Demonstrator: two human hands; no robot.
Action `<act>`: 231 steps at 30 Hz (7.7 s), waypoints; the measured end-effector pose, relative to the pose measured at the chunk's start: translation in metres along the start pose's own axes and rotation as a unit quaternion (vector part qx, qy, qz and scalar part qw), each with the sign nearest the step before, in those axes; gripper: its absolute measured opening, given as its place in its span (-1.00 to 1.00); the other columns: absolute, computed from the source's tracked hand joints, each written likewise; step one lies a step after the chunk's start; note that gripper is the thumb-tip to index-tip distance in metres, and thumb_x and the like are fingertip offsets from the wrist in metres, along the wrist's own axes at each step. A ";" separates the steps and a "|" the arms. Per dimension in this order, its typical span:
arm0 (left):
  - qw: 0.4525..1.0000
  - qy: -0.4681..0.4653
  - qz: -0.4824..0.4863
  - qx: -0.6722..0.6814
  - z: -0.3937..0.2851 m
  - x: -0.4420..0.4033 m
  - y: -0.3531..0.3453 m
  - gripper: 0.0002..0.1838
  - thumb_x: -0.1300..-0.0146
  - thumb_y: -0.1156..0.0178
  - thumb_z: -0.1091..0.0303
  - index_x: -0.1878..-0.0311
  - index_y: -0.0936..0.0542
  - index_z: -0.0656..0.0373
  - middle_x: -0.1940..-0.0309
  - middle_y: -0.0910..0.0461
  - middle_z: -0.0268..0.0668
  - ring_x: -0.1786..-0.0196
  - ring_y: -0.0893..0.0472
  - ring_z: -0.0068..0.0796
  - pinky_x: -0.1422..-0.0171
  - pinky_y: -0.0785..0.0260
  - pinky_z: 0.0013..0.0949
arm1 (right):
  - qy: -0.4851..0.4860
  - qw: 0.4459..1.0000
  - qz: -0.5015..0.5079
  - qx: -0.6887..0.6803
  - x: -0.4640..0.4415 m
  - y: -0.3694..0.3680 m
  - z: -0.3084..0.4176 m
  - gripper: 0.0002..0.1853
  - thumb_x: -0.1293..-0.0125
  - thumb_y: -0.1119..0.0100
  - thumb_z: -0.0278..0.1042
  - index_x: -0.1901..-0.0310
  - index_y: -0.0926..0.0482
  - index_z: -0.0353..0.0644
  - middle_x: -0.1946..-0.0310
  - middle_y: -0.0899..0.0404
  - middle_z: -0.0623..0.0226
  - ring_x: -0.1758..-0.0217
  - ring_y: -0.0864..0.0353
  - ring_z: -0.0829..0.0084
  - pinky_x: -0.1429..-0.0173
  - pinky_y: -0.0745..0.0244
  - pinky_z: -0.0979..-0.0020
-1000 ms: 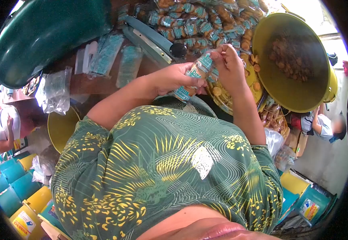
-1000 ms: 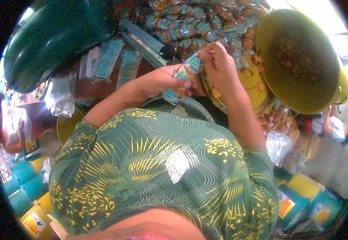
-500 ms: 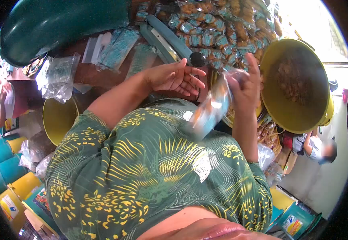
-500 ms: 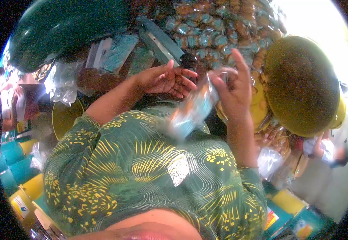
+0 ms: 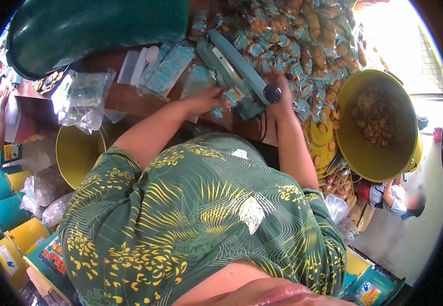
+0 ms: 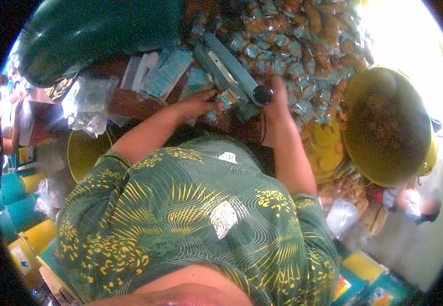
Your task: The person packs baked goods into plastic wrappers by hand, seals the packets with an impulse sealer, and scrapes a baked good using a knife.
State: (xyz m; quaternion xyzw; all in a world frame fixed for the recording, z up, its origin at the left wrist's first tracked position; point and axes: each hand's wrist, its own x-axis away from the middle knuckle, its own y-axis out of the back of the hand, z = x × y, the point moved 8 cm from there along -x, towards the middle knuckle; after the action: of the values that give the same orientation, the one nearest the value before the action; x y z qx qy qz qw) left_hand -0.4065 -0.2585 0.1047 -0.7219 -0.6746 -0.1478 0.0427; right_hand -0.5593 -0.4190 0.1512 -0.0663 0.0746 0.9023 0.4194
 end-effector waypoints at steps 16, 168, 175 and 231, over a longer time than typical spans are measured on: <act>0.996 0.039 0.059 0.049 0.034 -0.014 0.045 -0.29 -0.39 -0.07 -0.22 -0.36 -0.39 0.18 -0.18 -0.55 -0.18 -0.20 -0.54 -0.37 -0.26 -0.39 -0.24 | -0.013 0.951 -0.067 0.302 0.026 -0.035 0.055 -0.51 -0.33 0.22 -0.68 -0.28 -0.36 -0.22 -0.04 -0.60 0.04 -0.14 -0.59 0.16 -0.28 -0.40 0.30; 0.836 -0.170 -0.167 -0.495 -0.006 -0.038 0.059 -0.60 -0.40 -0.12 0.14 0.01 -0.55 0.36 -0.01 -0.55 0.05 -0.10 -0.54 0.04 -0.24 -0.36 -0.04 | -0.204 0.926 -0.158 0.276 0.303 0.057 0.086 -0.72 -0.34 -0.17 -0.19 0.03 -0.60 -0.17 0.09 -0.60 0.19 0.00 -0.59 0.21 -0.11 -0.49 0.21; 0.836 -0.180 -0.154 -0.495 -0.011 -0.047 0.047 -0.61 -0.41 -0.10 0.16 -0.01 -0.55 0.36 -0.02 -0.55 0.05 -0.10 -0.54 0.03 -0.24 -0.37 -0.05 | -0.202 0.928 -0.160 0.270 0.302 0.056 0.080 -0.71 -0.33 -0.19 -0.18 0.03 -0.61 -0.17 0.08 -0.62 0.18 -0.03 -0.58 0.18 -0.12 -0.49 0.20; 0.782 -0.148 -0.366 -0.482 -0.001 0.118 0.202 -0.66 -0.52 0.06 0.26 -0.11 -0.51 0.33 -0.11 -0.54 0.01 -0.10 -0.60 -0.07 -0.24 -0.42 -0.16 | -0.225 0.933 -0.087 0.266 0.307 0.060 0.071 -0.65 -0.31 -0.19 -0.18 -0.03 -0.60 -0.21 0.03 -0.60 0.06 -0.09 -0.58 0.14 -0.19 -0.48 0.19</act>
State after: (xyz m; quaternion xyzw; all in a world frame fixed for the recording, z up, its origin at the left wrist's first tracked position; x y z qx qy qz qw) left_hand -0.2020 -0.1627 0.1650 -0.3601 -0.7267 -0.3496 -0.4690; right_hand -0.8060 -0.2145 0.1700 0.2468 0.2096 0.8004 0.5045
